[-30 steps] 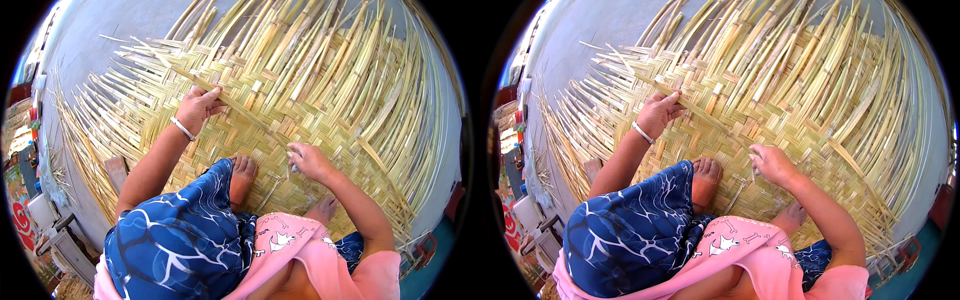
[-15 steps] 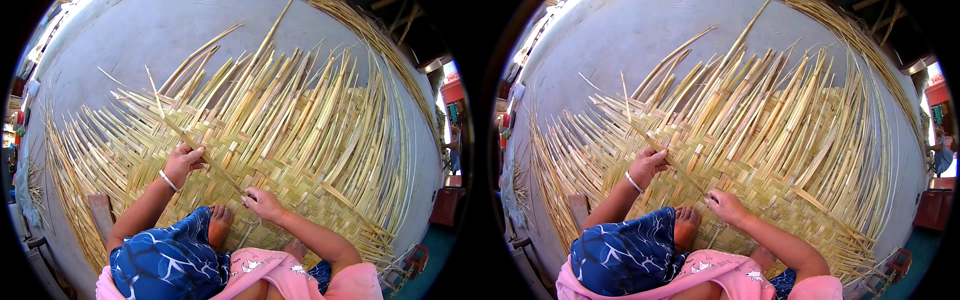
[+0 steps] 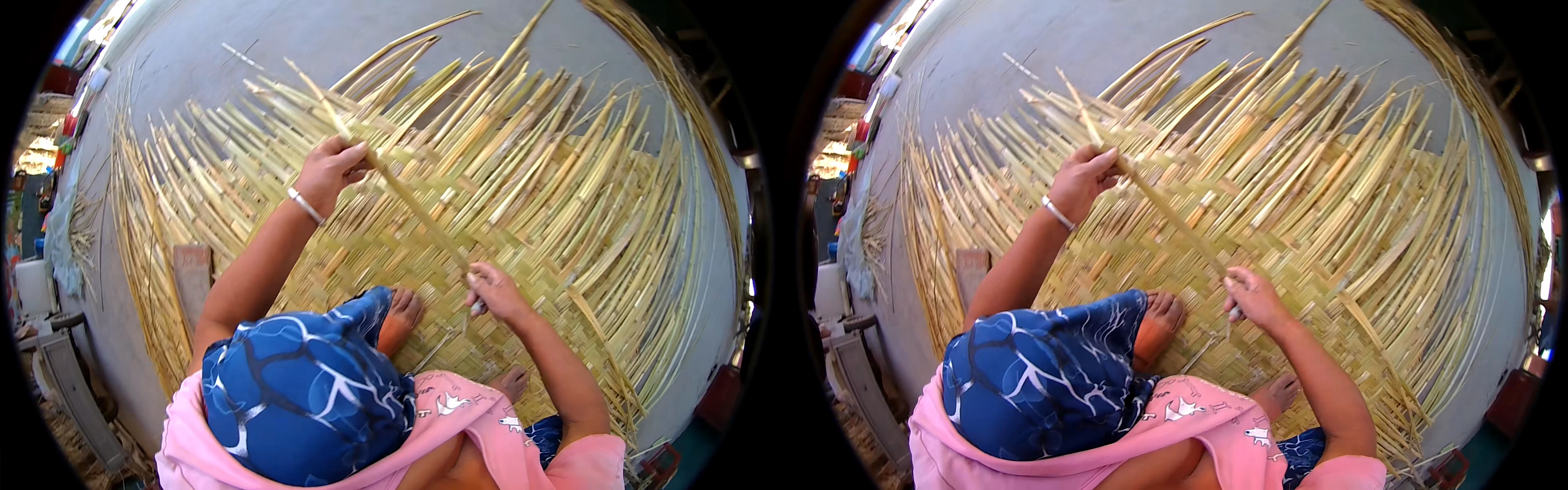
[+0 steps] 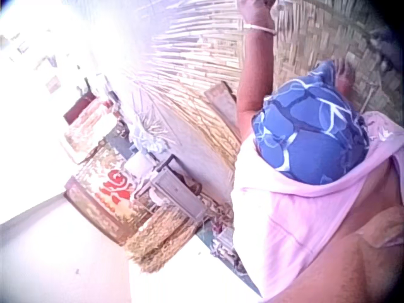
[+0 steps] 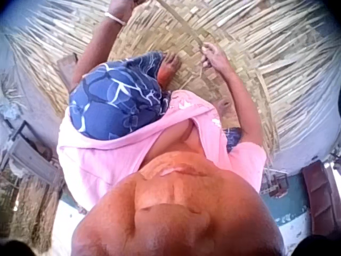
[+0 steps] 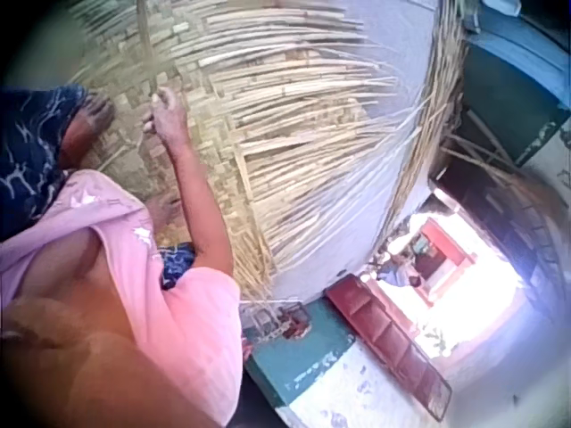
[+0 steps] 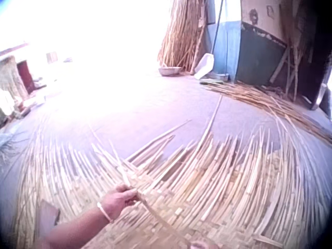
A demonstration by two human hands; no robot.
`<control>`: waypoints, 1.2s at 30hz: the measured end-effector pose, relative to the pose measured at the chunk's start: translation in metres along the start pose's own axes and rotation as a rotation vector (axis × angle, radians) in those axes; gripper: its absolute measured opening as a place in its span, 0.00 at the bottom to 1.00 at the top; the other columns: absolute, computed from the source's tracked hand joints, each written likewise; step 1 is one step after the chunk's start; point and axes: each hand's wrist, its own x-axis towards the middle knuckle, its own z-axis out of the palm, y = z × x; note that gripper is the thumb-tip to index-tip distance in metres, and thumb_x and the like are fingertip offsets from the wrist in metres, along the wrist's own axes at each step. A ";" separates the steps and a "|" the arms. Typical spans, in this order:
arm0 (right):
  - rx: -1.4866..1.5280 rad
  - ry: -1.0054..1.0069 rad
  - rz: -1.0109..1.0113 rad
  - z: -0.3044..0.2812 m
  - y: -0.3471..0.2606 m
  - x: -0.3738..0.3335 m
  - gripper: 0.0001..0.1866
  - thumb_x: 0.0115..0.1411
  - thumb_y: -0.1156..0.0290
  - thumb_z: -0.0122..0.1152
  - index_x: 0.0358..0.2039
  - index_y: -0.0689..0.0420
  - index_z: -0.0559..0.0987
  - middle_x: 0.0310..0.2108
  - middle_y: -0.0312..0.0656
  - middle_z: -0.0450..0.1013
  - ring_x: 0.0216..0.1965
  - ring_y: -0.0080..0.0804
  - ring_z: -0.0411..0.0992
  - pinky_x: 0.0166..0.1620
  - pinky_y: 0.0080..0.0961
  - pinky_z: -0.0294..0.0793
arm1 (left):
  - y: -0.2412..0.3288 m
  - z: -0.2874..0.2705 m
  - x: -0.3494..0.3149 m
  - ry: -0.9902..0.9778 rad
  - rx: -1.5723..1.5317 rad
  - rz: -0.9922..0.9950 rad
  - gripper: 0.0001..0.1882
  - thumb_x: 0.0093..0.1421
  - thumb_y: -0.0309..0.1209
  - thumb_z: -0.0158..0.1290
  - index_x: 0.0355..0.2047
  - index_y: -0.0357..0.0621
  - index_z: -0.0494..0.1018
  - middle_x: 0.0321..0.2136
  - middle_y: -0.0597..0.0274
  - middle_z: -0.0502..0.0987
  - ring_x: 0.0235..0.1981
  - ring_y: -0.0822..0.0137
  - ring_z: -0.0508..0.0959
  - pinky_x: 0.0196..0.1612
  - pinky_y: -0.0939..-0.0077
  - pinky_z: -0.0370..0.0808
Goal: The person weaves a large circular basket by hand, interlacing long dried palm leaves in an over-under pattern. They sit cross-legged on the floor, continuously threading and pressing the leaves to expand the woven surface.
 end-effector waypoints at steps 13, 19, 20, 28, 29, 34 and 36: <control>-0.426 0.206 -0.185 -0.042 -0.021 -0.012 0.16 0.59 0.67 0.52 0.42 0.65 0.74 0.26 0.40 0.74 0.27 0.24 0.73 0.34 0.23 0.71 | 0.000 -0.020 0.002 0.045 0.183 0.010 0.10 0.57 0.31 0.55 0.39 0.43 0.75 0.29 0.67 0.78 0.29 0.75 0.78 0.31 0.83 0.72; -0.539 0.221 -0.226 -0.052 -0.038 -0.022 0.14 0.59 0.67 0.52 0.42 0.63 0.74 0.21 0.41 0.73 0.22 0.25 0.72 0.29 0.24 0.71 | -0.008 -0.020 0.010 0.015 0.498 0.084 0.11 0.60 0.30 0.51 0.40 0.37 0.74 0.28 0.65 0.78 0.27 0.73 0.79 0.28 0.80 0.74; -0.518 0.213 -0.214 -0.050 -0.043 -0.026 0.13 0.59 0.67 0.52 0.41 0.62 0.74 0.21 0.41 0.73 0.21 0.25 0.72 0.29 0.24 0.71 | -0.014 -0.021 0.012 0.018 0.619 0.158 0.12 0.59 0.29 0.51 0.41 0.37 0.74 0.27 0.60 0.79 0.25 0.69 0.80 0.27 0.77 0.75; -0.742 0.084 -0.424 -0.031 -0.077 -0.058 0.09 0.60 0.70 0.50 0.34 0.63 0.73 0.19 0.36 0.70 0.21 0.20 0.68 0.23 0.18 0.69 | -0.030 -0.005 0.022 -0.087 1.802 0.479 0.05 0.53 0.28 0.48 0.29 0.43 0.72 0.25 0.53 0.77 0.30 0.52 0.78 0.35 0.60 0.74; -0.686 0.076 -0.327 -0.033 -0.080 -0.064 0.09 0.60 0.69 0.50 0.34 0.62 0.74 0.19 0.36 0.70 0.22 0.21 0.69 0.25 0.19 0.69 | -0.027 -0.015 0.028 -0.052 1.837 0.459 0.05 0.53 0.27 0.49 0.29 0.44 0.73 0.26 0.53 0.77 0.30 0.52 0.78 0.35 0.60 0.74; -0.066 0.249 -0.154 -0.086 -0.064 -0.075 0.08 0.61 0.68 0.51 0.34 0.60 0.74 0.25 0.35 0.72 0.27 0.24 0.71 0.32 0.19 0.70 | -0.001 -0.090 0.058 -0.041 1.446 0.211 0.09 0.56 0.31 0.50 0.34 0.42 0.75 0.24 0.59 0.78 0.24 0.69 0.78 0.28 0.74 0.75; 0.255 0.317 -0.317 -0.087 -0.066 -0.057 0.09 0.61 0.68 0.52 0.36 0.59 0.74 0.29 0.34 0.73 0.30 0.23 0.70 0.35 0.18 0.69 | 0.004 -0.059 0.039 -0.093 1.221 0.025 0.10 0.58 0.33 0.51 0.33 0.40 0.75 0.23 0.63 0.77 0.24 0.74 0.77 0.26 0.79 0.73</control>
